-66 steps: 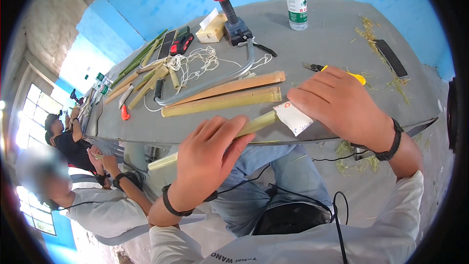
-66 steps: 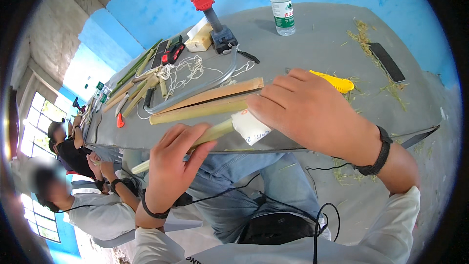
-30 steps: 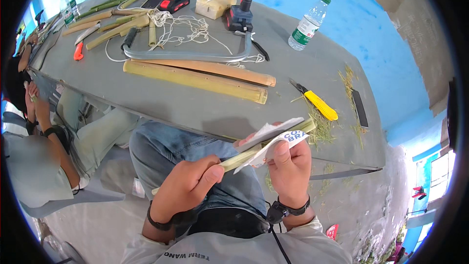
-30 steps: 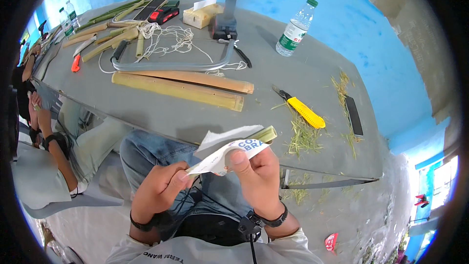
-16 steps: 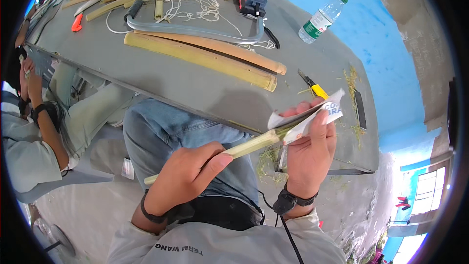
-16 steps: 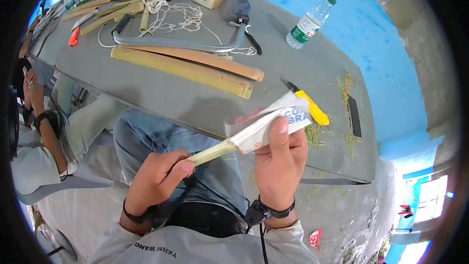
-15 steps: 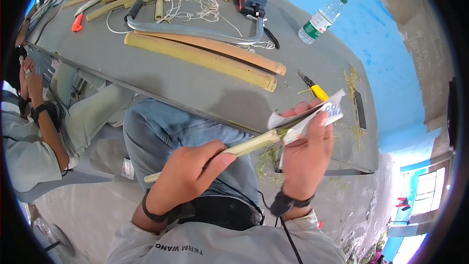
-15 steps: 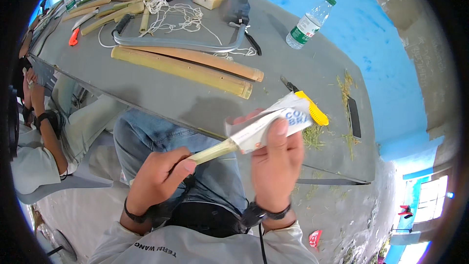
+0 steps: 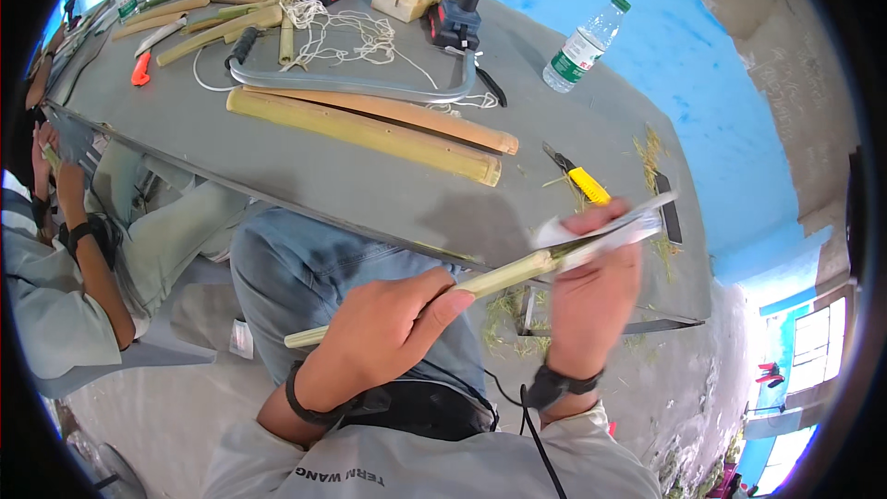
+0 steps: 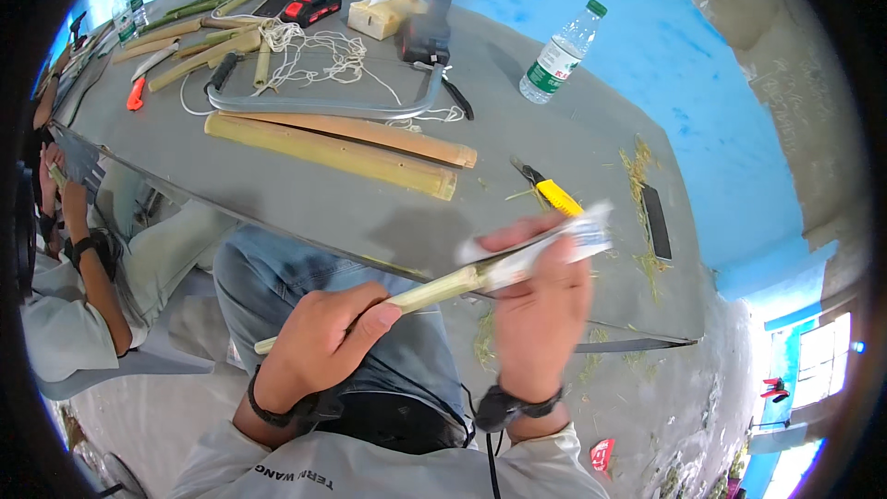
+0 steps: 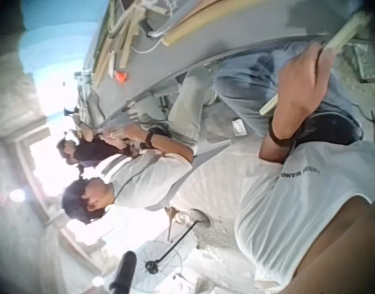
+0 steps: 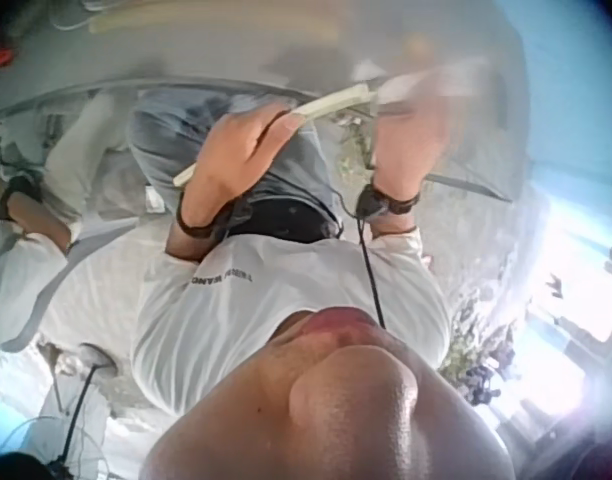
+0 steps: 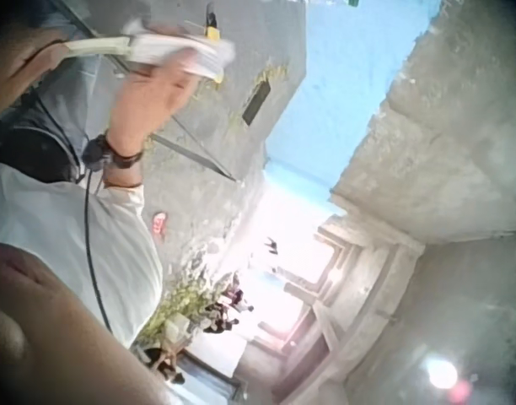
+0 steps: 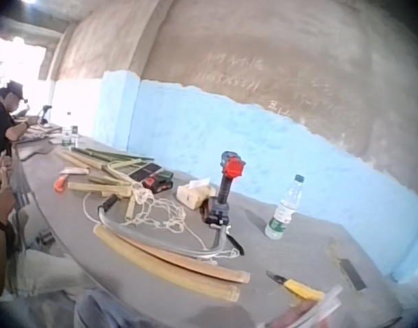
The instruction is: The recorder is using a piece of sandpaper to smooth the surface of a bamboo pole.
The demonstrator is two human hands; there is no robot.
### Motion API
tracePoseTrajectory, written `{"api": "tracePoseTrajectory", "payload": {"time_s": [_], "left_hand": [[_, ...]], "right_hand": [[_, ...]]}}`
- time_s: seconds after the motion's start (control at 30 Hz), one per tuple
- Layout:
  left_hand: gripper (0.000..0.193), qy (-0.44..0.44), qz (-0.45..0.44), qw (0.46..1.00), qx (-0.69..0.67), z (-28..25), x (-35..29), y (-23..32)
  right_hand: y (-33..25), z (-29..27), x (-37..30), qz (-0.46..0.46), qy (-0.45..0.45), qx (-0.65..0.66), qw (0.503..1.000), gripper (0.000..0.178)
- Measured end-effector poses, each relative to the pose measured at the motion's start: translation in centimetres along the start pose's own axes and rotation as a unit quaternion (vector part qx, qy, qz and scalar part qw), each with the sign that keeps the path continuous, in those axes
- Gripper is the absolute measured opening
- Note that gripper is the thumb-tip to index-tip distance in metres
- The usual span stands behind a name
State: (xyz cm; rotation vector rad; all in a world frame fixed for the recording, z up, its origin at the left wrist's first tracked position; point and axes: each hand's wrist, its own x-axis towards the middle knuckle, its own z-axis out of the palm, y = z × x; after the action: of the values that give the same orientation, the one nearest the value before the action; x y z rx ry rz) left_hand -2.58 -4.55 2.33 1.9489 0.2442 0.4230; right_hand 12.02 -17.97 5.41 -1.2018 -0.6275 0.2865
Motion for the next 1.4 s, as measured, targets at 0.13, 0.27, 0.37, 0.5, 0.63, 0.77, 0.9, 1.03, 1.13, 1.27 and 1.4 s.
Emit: {"api": "tracePoseTrajectory", "payload": {"time_s": [0.13,0.27,0.37,0.5,0.63,0.77,0.9,1.03,1.13,1.27,1.4], "left_hand": [[0.029,0.006,0.007,1.000,0.009,-0.2,-0.1,0.6],[0.030,0.015,0.013,0.999,0.044,0.1,0.8,1.5],[0.032,0.035,-0.001,0.999,0.011,-0.6,0.4,1.5],[0.033,0.034,0.000,0.999,0.024,-0.4,0.1,1.5],[0.036,-0.076,-0.063,0.994,-0.038,-0.9,-0.5,0.9],[0.036,-0.026,-0.041,0.999,-0.011,-0.9,-0.3,1.1],[0.027,0.017,-0.032,0.999,0.011,-0.3,0.1,1.9],[0.025,0.082,0.037,0.995,0.044,-0.6,-0.3,0.9],[0.023,0.067,0.033,0.995,0.073,-0.6,-0.6,1.3],[0.024,0.070,0.027,0.995,0.062,-0.8,-1.1,0.8],[0.027,0.020,0.011,0.999,0.046,0.0,-1.1,1.4]], "right_hand": [[-0.9,-0.4,0.2,0.002,-0.056,0.092,0.994,0.034],[-0.3,1.2,0.2,0.017,0.023,0.126,0.992,0.032],[-1.4,0.8,0.9,0.072,-0.062,0.013,0.995,0.029],[-0.8,1.0,0.7,-0.009,0.038,0.054,0.998,0.030],[-1.4,0.3,0.3,0.005,0.010,0.073,0.997,0.030],[-0.2,-0.6,-0.2,-0.039,-0.068,-0.347,0.935,0.039],[0.1,-1.3,1.0,0.002,-0.046,0.290,0.956,0.037],[1.4,0.8,0.0,0.024,-0.130,0.186,0.974,0.032],[-0.2,-0.9,1.8,-0.036,-0.029,0.238,0.970,0.029],[1.0,0.0,-0.1,-0.014,-0.085,-0.045,0.995,0.030],[0.7,-0.5,-0.5,-0.028,-0.016,-0.166,0.986,0.034]]}}
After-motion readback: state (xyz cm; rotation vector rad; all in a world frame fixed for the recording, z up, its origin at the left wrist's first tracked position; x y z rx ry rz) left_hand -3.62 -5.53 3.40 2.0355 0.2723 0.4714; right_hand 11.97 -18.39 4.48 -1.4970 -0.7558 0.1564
